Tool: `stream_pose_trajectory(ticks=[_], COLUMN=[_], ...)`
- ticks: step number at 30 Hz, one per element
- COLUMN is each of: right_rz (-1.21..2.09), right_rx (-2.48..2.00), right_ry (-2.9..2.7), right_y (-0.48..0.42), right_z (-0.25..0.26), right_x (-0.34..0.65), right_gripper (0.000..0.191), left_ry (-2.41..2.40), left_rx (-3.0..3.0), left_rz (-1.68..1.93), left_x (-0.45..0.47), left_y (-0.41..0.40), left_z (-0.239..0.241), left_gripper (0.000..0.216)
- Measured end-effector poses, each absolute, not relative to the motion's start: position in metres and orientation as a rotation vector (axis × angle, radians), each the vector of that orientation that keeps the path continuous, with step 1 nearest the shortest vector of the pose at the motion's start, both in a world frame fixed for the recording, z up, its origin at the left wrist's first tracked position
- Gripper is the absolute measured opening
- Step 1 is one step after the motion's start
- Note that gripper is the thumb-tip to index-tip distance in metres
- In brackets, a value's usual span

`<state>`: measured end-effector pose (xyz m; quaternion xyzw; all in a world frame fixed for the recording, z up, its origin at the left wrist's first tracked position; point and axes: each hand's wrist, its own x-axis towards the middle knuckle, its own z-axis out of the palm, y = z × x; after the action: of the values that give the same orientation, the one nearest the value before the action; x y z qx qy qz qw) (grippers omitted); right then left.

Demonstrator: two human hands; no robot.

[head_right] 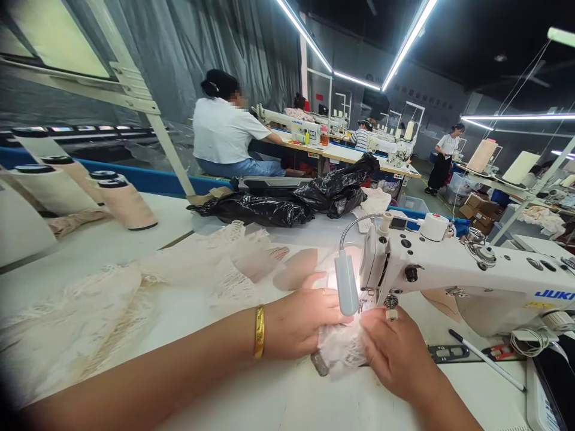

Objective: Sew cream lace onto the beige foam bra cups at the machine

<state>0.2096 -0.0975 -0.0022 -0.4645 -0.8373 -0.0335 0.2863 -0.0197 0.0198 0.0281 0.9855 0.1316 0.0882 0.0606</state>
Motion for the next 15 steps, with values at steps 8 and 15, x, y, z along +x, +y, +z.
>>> stream_pose_trajectory(ticks=[8,15], right_rz=[-0.18,-0.19], right_rx=[-1.322,-1.483], right_ry=[-2.372,-2.2], right_y=[-0.09,-0.094], right_z=[-0.016,-0.002], right_x=[0.205,0.226], right_gripper=[0.019,0.027], left_ry=[0.713,0.401], left_rx=[2.993,2.969], left_rz=[0.044,0.144], left_x=[-0.012,-0.02], left_y=[-0.001,0.004], left_z=[0.024,0.03], left_gripper=[0.046,0.031])
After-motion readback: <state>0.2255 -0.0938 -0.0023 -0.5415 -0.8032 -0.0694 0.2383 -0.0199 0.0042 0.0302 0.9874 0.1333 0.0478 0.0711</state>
